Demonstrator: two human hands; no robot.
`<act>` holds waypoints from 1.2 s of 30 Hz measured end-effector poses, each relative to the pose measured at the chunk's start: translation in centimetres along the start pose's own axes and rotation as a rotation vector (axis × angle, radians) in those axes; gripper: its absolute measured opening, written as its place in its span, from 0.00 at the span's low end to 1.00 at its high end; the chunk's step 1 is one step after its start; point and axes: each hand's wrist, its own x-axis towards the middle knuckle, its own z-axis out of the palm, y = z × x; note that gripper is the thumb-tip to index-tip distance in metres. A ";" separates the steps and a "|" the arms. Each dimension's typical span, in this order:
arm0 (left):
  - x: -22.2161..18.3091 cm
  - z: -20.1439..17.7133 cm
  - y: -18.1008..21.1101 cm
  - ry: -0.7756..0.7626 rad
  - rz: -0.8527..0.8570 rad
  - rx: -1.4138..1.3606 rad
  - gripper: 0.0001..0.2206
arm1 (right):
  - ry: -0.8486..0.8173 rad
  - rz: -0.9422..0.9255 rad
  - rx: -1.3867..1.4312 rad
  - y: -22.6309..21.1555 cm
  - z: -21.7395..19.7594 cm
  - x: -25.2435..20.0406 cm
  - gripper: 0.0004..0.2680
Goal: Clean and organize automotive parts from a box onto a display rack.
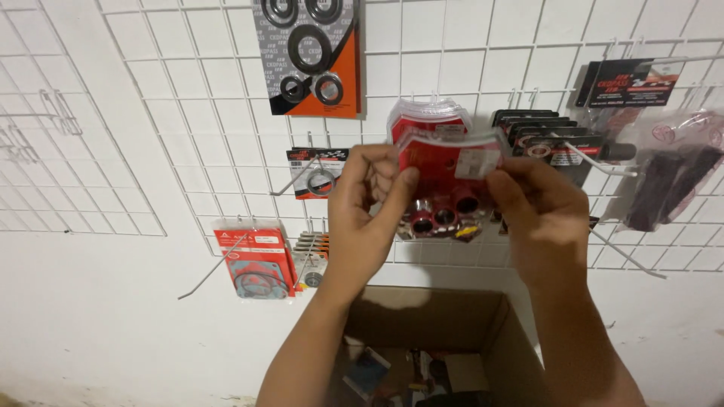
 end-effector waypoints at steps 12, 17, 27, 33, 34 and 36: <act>1.8 -0.2 -0.4 0.048 0.003 0.061 0.06 | -0.046 -0.048 0.150 1.1 0.8 2.4 0.06; 1.7 -0.3 -1.5 0.053 -0.035 0.055 0.07 | -0.053 -0.061 0.097 2.3 0.9 2.4 0.05; 1.6 -0.6 -3.6 0.057 -0.059 0.171 0.09 | -0.063 -0.165 0.084 4.9 2.4 3.1 0.06; 2.0 -0.7 -3.0 0.052 -0.024 0.350 0.12 | -0.056 -0.225 -0.037 6.4 2.6 3.4 0.07; 1.9 -0.7 -3.1 0.053 -0.034 0.352 0.12 | -0.060 -0.217 -0.037 6.4 2.7 3.2 0.07; 1.9 -0.8 -3.3 0.038 -0.048 0.364 0.12 | -0.012 -0.264 -0.089 6.5 2.7 2.8 0.07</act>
